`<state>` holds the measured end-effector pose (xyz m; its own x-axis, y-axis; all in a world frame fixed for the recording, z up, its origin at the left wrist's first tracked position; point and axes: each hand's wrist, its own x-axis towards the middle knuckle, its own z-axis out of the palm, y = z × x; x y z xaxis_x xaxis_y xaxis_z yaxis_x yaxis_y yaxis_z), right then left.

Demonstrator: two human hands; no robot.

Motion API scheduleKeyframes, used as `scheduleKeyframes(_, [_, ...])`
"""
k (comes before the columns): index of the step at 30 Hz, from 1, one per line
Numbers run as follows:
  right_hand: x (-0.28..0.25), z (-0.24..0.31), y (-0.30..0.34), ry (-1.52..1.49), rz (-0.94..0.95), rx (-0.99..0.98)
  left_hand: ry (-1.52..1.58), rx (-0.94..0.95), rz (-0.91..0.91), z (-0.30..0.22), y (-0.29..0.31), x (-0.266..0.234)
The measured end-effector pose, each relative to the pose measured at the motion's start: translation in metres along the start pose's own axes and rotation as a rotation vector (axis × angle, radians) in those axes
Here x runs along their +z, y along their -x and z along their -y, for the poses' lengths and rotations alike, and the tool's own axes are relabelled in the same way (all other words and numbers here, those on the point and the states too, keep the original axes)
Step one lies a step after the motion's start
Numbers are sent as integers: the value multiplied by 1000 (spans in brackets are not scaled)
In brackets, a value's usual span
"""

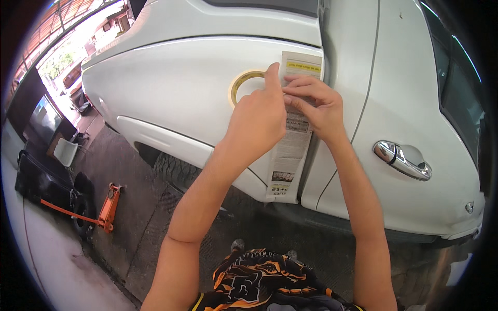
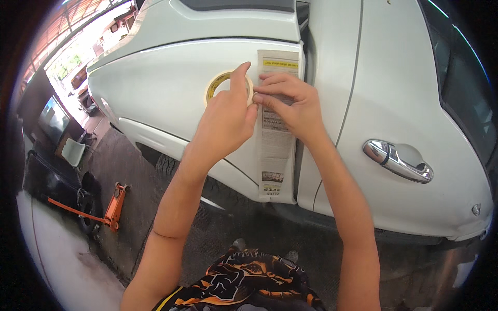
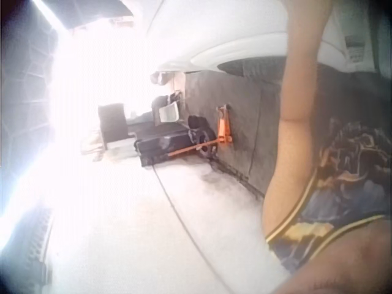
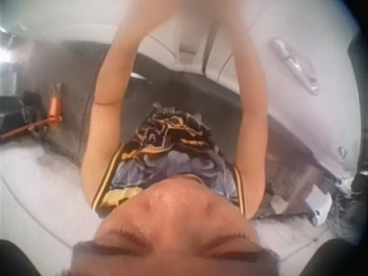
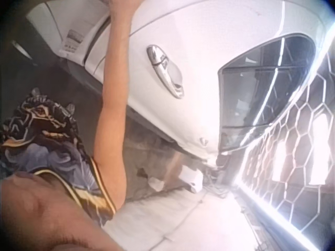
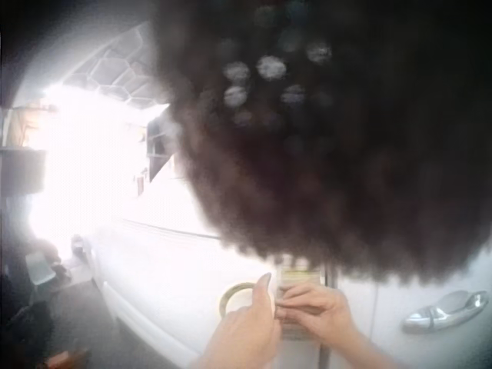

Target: The person sits on the floor and uses masking tape to attach newspaper strips to a vehicle tire and wheel. They then walk to the rear of the truck and continue applying newspaper strips to the rear fender and door area, securing them with tape.

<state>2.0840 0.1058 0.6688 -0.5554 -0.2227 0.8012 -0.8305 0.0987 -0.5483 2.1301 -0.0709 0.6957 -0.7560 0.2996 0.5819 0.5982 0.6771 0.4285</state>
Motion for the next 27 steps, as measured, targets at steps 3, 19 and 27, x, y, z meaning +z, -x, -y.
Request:
scheduleKeyframes(3, [0, 0, -2, 127, 16, -64, -21, -60, 15, -4, 1, -1])
scheduleKeyframes(19, [-12, 24, -23, 418, 205, 54, 1173, -687, 364, 22, 98, 37])
scheduleKeyframes(27, [-13, 37, -58, 477, 242, 144, 751, -7, -174, 40, 69, 60])
